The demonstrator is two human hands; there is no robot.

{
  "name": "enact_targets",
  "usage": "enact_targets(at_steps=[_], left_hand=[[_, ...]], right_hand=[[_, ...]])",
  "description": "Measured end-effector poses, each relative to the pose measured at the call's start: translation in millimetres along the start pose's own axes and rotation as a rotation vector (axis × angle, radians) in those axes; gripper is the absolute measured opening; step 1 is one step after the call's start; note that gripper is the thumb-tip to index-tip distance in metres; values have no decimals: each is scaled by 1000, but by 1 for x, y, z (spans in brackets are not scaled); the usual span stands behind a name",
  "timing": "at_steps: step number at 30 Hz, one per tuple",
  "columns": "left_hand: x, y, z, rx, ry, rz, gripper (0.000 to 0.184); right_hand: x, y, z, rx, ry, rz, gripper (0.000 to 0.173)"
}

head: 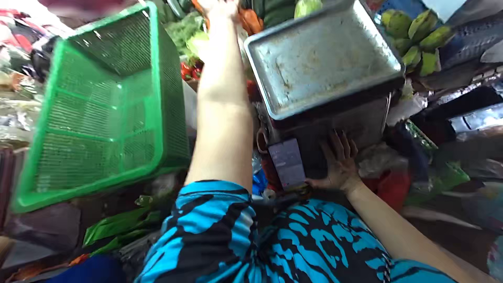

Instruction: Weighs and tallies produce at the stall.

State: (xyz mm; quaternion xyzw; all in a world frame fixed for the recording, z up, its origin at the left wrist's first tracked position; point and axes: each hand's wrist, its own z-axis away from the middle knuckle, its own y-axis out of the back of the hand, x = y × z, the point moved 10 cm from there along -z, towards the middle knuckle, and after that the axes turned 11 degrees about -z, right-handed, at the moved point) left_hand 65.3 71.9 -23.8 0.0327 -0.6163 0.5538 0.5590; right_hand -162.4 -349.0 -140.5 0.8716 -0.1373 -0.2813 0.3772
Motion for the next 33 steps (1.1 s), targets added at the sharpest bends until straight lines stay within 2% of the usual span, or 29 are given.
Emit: enact_targets(at_steps=[2,6,14,18,23,27,31,33], left_hand=[[6,-7,-21,-83,-68,79,72],[2,-12,-31,-80,-51,169,75],[-13,-18,-29,-109,19,285,65],[-17,-15,-19,-115,-12,309,47],[-23,-5,-9,-74,44,267,63],[-21,-1,-20,-85,38,292,61],[-25,-1,-6,-89,84,281,65],[-29,-3,-1,-131,111,294,58]], right_hand=[[-3,2,-5,31,17,21,117],[-4,5,-4,81,40,61,111],[-4,6,-5,95,35,74,107],[-5,7,-6,98,39,80,105],[-4,7,-5,110,42,87,104],[-3,7,-4,130,51,91,103],[-2,5,-1,133,63,77,102],[-2,6,-2,128,55,83,103]])
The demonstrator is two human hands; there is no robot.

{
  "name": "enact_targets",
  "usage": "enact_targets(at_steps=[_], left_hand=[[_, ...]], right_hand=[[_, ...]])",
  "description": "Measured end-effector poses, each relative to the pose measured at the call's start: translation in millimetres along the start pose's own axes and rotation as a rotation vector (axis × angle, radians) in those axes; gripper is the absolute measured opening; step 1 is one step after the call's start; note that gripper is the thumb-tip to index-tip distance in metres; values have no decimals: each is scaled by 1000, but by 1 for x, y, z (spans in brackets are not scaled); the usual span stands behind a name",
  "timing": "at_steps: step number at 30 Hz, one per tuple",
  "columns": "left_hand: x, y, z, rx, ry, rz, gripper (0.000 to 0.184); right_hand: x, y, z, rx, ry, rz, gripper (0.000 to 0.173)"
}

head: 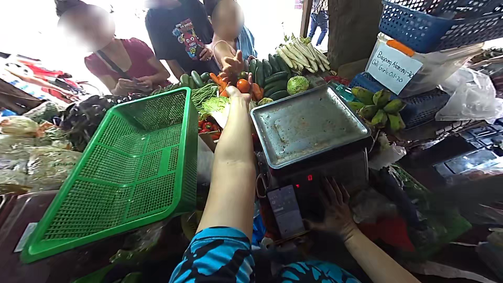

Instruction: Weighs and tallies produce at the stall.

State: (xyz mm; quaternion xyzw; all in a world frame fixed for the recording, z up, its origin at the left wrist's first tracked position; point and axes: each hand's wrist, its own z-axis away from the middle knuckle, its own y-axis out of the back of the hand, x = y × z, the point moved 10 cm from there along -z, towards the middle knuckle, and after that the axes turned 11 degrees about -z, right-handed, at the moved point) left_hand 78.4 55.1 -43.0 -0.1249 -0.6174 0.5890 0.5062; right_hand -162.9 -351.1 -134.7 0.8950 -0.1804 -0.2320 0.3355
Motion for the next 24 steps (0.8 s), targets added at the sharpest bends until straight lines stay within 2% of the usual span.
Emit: enact_targets(at_steps=[3,7,12,14,16,19,21,23,24], left_hand=[[1,-4,6,-54,11,-9,40],[16,-22,29,-168,-13,-82,31],[17,-53,84,-348,118,-189,13],[10,-65,118,-397,134,-335,14],[0,-76,157,-457,59,-700,17],[-35,-86,208,-616,-124,-1483,31],[-64,-90,237,-756,-326,-1998,27],[-90,-87,256,-883,-565,-2333,25],[-99,-82,263,-900,-616,-2449,27]], right_hand=[[-1,1,-1,4,-7,10,103],[-1,1,-2,-20,-23,-7,103],[-5,6,-5,-30,-34,-54,101],[-6,6,-5,-49,-49,-75,102],[-6,6,-6,-53,-50,-87,102],[-2,2,-4,-140,-101,-137,99],[1,-1,-4,-215,-149,-154,99],[0,-1,-4,-231,-154,-159,96],[-2,1,-4,-217,-143,-167,94]])
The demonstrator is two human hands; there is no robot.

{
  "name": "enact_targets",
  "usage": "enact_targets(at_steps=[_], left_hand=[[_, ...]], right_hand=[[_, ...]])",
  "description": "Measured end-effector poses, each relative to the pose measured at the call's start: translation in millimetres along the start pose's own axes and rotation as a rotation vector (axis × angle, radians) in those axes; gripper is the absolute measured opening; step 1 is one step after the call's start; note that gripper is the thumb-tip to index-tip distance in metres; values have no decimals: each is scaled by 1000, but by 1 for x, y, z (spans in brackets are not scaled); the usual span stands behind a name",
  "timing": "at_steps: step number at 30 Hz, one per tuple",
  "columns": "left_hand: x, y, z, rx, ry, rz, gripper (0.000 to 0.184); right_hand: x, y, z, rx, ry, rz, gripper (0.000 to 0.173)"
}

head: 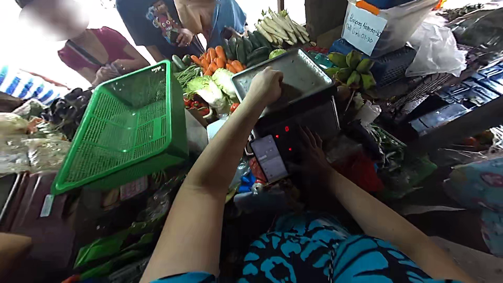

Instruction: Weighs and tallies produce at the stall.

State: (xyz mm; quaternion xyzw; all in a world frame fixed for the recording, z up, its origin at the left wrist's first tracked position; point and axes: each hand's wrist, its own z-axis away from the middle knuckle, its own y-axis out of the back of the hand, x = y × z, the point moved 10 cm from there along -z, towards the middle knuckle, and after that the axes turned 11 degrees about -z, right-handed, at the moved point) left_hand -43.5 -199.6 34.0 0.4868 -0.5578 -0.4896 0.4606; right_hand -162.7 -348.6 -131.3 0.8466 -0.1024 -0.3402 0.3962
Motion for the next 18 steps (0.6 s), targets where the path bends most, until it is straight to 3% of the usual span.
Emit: enact_targets(at_steps=[3,7,9,13,16,18], left_hand=[[9,-7,7,-11,18,-163,35],[-2,-1,23,11,80,-175,63],[-9,15,41,109,106,-137,74],[-26,50,110,342,227,70,65],[-39,49,176,479,280,205,49],[-49,26,217,506,325,366,46]], right_hand=[[-14,1,6,39,24,-23,87],[-47,-11,37,29,93,-63,61],[-62,-16,54,39,171,-79,46],[-72,-21,75,61,261,-104,32],[-65,-25,68,48,233,-85,37],[-60,-25,59,41,203,-52,46]])
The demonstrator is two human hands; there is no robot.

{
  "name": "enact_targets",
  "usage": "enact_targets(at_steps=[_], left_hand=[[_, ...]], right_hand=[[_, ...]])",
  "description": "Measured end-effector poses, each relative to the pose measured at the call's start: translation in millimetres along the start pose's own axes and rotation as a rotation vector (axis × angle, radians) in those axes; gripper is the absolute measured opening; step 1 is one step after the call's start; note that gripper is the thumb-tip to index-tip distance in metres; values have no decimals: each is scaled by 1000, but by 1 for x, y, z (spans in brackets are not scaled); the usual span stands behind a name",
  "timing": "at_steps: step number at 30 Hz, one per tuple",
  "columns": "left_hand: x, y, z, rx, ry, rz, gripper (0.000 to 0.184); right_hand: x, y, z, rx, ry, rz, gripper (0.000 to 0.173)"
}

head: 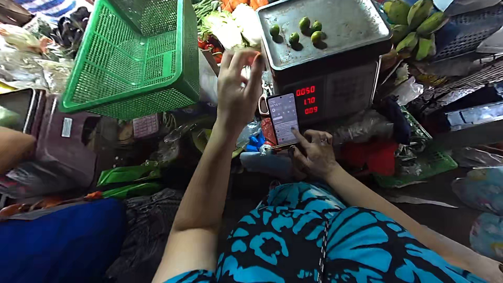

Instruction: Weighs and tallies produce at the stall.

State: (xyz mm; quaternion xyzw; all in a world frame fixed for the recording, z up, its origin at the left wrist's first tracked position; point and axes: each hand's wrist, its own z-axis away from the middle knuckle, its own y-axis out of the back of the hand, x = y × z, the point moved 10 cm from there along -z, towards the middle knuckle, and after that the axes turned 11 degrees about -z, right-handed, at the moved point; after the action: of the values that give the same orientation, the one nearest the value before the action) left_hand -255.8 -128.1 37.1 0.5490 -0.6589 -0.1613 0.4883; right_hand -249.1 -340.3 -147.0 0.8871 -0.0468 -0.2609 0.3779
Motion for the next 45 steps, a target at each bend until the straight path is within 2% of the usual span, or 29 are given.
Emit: enact_targets(at_steps=[2,5,7,10,12,14,16,18,22,24,27,29,31,35,40,45], left_hand=[[-37,-16,44,-71,191,222,53],[-83,-68,125,-219,687,681,52],[-99,-99,165,-242,942,967,46],[-98,-126,207,-85,1310,1382,49],[-91,-133,221,0,1459,1504,48],[-87,-133,223,-23,1392,1453,32],[-85,-130,215,-139,1131,1271,17],[-82,-125,207,-237,891,1048,32],[-72,-132,202,-433,654,732,43],[-69,-139,204,-495,620,712,44],[-63,-149,208,-528,578,831,50],[-64,-155,211,-520,551,817,57],[-64,-159,214,-525,528,770,62],[-64,-161,216,-508,494,774,67],[-66,-162,218,-501,453,724,69],[-67,-163,218,-506,430,717,71]], right_hand=[[3,8,-10,21,-20,-14,51],[6,19,-16,24,-38,-75,50],[7,21,-12,20,-14,-119,42],[5,17,-6,-50,49,-154,33],[6,11,-9,-96,50,-128,34],[11,9,-17,-90,11,-100,42],[16,14,-25,-66,-51,-107,49],[18,23,-29,-29,-59,-140,50],[15,26,-19,-23,-6,-186,42],[8,25,-12,-36,33,-197,38],[0,14,-13,-108,77,-152,37],[8,8,-19,-140,9,-119,39],[20,16,-29,-87,-75,-117,47],[23,45,-34,66,-75,-177,50],[20,41,-4,43,-48,-173,37],[40,62,7,183,-135,-41,36]])
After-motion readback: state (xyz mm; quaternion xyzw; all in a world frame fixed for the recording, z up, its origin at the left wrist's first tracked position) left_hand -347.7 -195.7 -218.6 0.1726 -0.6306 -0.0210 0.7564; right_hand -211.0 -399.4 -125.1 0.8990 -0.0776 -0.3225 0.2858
